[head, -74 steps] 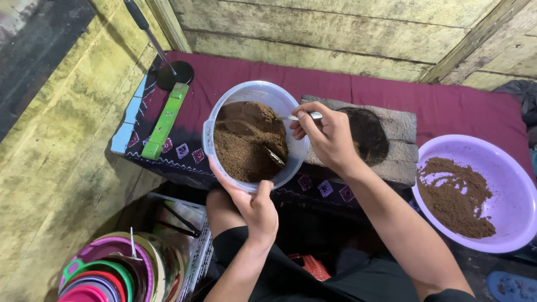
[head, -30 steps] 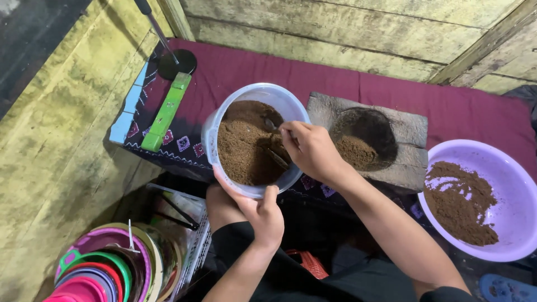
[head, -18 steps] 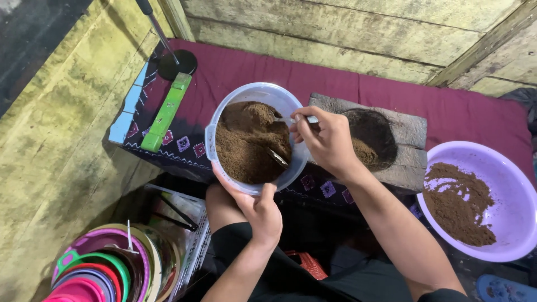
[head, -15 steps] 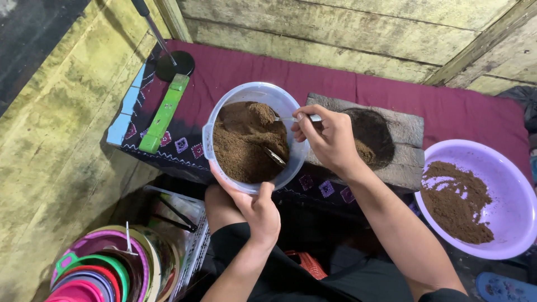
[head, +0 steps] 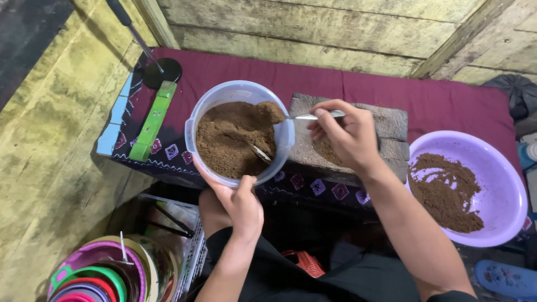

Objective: The person scoops brown powder from a plastic container into a stone mortar using a spoon, then grinds the powder with a pestle. They repeat this process, adding more powder and continuing to grind.

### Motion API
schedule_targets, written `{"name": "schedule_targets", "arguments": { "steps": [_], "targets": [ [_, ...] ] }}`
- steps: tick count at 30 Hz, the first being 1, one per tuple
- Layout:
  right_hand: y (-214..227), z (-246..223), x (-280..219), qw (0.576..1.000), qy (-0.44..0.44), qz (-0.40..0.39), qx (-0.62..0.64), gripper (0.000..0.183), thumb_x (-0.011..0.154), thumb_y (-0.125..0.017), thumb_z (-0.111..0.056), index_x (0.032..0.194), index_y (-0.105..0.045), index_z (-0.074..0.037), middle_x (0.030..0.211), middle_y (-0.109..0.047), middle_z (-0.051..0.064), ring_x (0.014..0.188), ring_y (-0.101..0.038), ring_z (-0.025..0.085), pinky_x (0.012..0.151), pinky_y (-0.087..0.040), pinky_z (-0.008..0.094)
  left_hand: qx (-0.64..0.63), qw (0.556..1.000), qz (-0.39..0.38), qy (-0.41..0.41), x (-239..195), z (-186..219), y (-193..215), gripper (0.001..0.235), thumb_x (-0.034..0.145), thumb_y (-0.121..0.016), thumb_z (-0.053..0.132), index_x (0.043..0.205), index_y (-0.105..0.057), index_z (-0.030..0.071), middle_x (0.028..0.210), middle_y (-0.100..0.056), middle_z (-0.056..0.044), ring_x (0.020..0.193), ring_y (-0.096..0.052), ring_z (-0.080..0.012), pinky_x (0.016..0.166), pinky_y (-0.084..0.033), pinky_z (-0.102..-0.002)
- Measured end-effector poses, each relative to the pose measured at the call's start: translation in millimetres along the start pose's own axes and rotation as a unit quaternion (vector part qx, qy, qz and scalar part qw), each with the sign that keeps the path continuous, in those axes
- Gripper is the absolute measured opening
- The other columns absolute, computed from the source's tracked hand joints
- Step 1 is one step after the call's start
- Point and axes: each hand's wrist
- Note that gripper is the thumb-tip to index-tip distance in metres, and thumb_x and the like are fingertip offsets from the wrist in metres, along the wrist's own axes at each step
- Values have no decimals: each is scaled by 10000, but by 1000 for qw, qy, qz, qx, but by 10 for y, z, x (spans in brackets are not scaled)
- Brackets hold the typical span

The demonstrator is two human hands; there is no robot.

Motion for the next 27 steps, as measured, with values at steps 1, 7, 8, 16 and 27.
{"name": "schedule_targets", "arguments": {
  "steps": [1, 7, 8, 16, 27],
  "targets": [
    [120, -37, -32, 1000, -1, 3, -1, 155, 1038, -600, -4, 1067, -719, 91, 769, -736, 220, 658, -751, 230, 631, -657, 355, 1, 1000, -3, 2, 16, 16, -14, 1136, 675, -521, -185, 1664, -119, 202, 1705, 62, -91, 1552, -35, -303, 1259, -159, -510],
    [802, 0, -309, 990, -38, 58, -121, 146, 1085, -588, -6, 1083, -716, 63, 810, -734, 193, 667, -733, 201, 667, -631, 332, -54, 996, 24, 71, 63, 78, -101, 1142, 701, -548, -216, 1641, -171, 312, 1690, 83, -134, 1473, -194, -356, 1106, -462, -499],
    [872, 61, -371, 986, -31, 76, -143, 134, 1081, -594, 18, 1086, -724, 54, 778, -724, 177, 646, -723, 195, 664, -617, 313, -47, 995, 27, 82, 80, 89, -120, 1130, 710, -564, -208, 1633, -189, 324, 1681, 76, -141, 1435, -237, -351, 1074, -496, -485],
    [1012, 1057, -805, 789, 252, -45, -559, 248, 877, -706, 11, 1122, -695, -24, 784, -652, 104, 680, -681, 262, 659, -585, 344, -29, 996, 24, 83, -22, 382, -397, 979, 704, -629, -168, 1542, -351, 253, 1541, -125, -197, 1199, -342, -290, 890, -567, -349],
    [384, -285, -434, 893, 326, -40, -307, 124, 1058, -531, 34, 1115, -627, 89, 966, -704, 189, 712, -609, 254, 657, -505, 342, -6, 1000, -23, 10, -51, -140, 66, 1104, 704, -505, -144, 1620, -90, 310, 1700, -182, -146, 1233, -503, -282, 929, -528, -414]
  ]
}}
Point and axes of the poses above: each hand's wrist, its own x-axis towards the middle knuckle, its own y-axis out of the back of the hand, z = x × y
